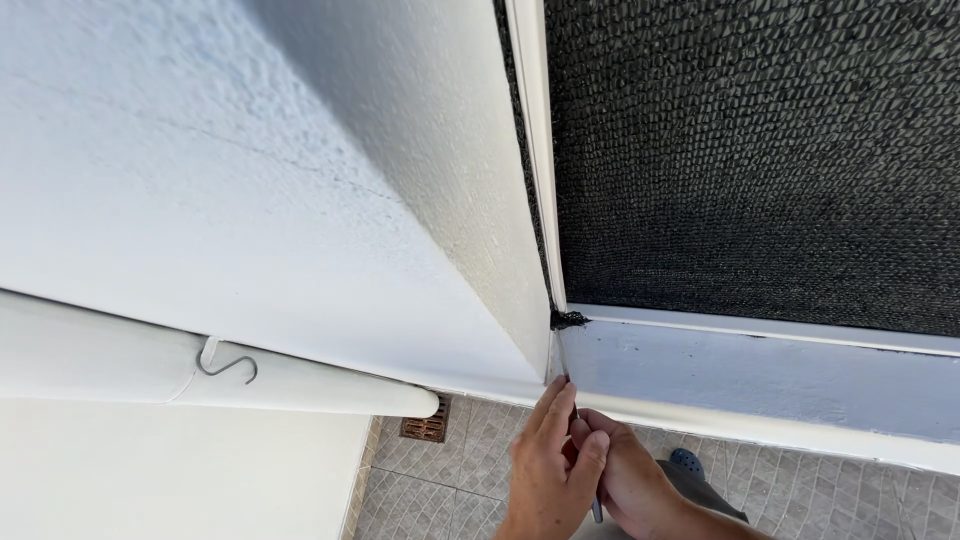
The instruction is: Trimming and installing a mesh screen into a window frame using a knife and scissors
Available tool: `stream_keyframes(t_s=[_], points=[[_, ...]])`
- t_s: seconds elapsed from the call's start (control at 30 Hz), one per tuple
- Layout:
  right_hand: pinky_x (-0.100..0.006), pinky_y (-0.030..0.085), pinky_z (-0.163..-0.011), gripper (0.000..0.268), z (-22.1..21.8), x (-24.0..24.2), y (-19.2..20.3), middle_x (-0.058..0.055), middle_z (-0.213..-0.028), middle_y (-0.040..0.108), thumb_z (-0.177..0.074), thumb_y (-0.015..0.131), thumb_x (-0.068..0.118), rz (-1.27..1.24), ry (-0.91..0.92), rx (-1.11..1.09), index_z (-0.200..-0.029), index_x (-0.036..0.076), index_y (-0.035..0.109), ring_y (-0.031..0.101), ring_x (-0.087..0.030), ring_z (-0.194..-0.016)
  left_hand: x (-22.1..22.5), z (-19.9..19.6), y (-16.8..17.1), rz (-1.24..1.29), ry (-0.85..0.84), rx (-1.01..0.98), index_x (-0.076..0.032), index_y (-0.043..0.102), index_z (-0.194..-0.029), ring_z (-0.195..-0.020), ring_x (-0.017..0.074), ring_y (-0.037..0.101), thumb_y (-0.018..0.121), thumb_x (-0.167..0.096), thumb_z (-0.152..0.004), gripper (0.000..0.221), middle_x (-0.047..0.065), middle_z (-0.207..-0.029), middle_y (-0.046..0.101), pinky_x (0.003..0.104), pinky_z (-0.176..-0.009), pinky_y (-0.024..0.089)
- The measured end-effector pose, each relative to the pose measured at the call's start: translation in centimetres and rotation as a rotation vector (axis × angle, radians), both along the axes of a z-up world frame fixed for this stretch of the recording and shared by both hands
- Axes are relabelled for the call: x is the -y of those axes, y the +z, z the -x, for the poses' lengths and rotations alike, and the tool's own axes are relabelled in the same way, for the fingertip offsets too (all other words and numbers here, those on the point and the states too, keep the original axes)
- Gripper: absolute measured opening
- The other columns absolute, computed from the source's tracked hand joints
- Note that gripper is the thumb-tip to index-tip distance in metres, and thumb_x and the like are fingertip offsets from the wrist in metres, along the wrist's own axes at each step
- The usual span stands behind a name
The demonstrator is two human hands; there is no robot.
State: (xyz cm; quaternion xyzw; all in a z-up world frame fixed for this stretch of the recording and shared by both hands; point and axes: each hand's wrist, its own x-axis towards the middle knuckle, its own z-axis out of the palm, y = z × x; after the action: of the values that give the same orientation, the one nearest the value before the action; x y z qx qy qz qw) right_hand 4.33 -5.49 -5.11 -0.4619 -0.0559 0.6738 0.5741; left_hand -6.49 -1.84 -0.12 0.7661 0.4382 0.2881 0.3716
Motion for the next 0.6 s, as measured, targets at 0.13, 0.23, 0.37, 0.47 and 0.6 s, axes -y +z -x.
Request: stream_keyframes(t_s=[0.13, 0.23, 0.37, 0.47, 0.6], points=[[-0.033, 0.038, -0.055, 0.018, 1.3, -0.3, -0.2, -0.006, -0.068, 0.052, -0.092, 0.05, -0.004, 0.012, -0.044, -0.005, -0.078, 0.005, 0.057, 0.047, -0.019, -0.062, -0.5, 0.9, 0.1, -0.016, -0.057, 0.028, 0.003, 0.049, -0.144, -0.138, 0.0394, 0.054, 0.059, -0.033, -0.096, 0.061, 0.026, -0.152, 0.051, 0.05, -0.103, 0.05], [-0.036, 0.048, -0.063, 0.019, 2.1, -0.6, -0.3, -0.013, -0.079, 0.068, -0.095, 0.05, -0.001, 0.004, -0.082, -0.031, -0.096, -0.002, 0.069, 0.06, -0.024, -0.07, -0.8, 1.4, 0.1, -0.026, -0.093, 0.022, 0.003, 0.05, -0.144, -0.14, 0.0403, 0.051, 0.058, -0.033, -0.098, 0.059, 0.027, -0.15, 0.052, 0.05, -0.106, 0.048], [-0.037, 0.052, -0.067, 0.028, 3.0, -0.8, -1.2, -0.014, -0.088, 0.07, -0.101, 0.048, 0.003, -0.071, -0.154, -0.082, -0.116, -0.004, 0.07, 0.064, -0.026, -0.078, -1.0, 1.9, 0.3, -0.029, -0.111, -0.01, 0.004, 0.053, -0.142, -0.139, 0.0395, 0.052, 0.057, -0.033, -0.097, 0.058, 0.026, -0.15, 0.052, 0.049, -0.107, 0.047], [-0.033, 0.05, -0.062, 0.024, 3.4, -0.9, -1.2, -0.009, -0.081, 0.067, -0.101, 0.052, 0.01, -0.175, -0.15, -0.042, -0.113, -0.001, 0.071, 0.061, -0.02, -0.073, -0.8, 2.0, -0.1, -0.218, -0.103, -0.038, 0.006, 0.057, -0.135, -0.13, 0.0409, 0.056, 0.055, -0.03, -0.099, 0.052, 0.028, -0.144, 0.056, 0.05, -0.103, 0.049], [-0.032, 0.053, -0.067, 0.019, 3.6, -0.7, -3.9, -0.005, -0.081, 0.067, -0.096, 0.062, 0.021, -0.515, -0.185, 0.065, -0.093, 0.002, 0.067, 0.064, -0.016, -0.075, 0.1, 1.3, 0.5, -0.607, -0.093, -0.036, 0.007, 0.068, -0.121, -0.111, 0.0385, 0.066, 0.057, -0.024, -0.099, 0.04, 0.025, -0.126, 0.068, 0.05, -0.095, 0.053]])
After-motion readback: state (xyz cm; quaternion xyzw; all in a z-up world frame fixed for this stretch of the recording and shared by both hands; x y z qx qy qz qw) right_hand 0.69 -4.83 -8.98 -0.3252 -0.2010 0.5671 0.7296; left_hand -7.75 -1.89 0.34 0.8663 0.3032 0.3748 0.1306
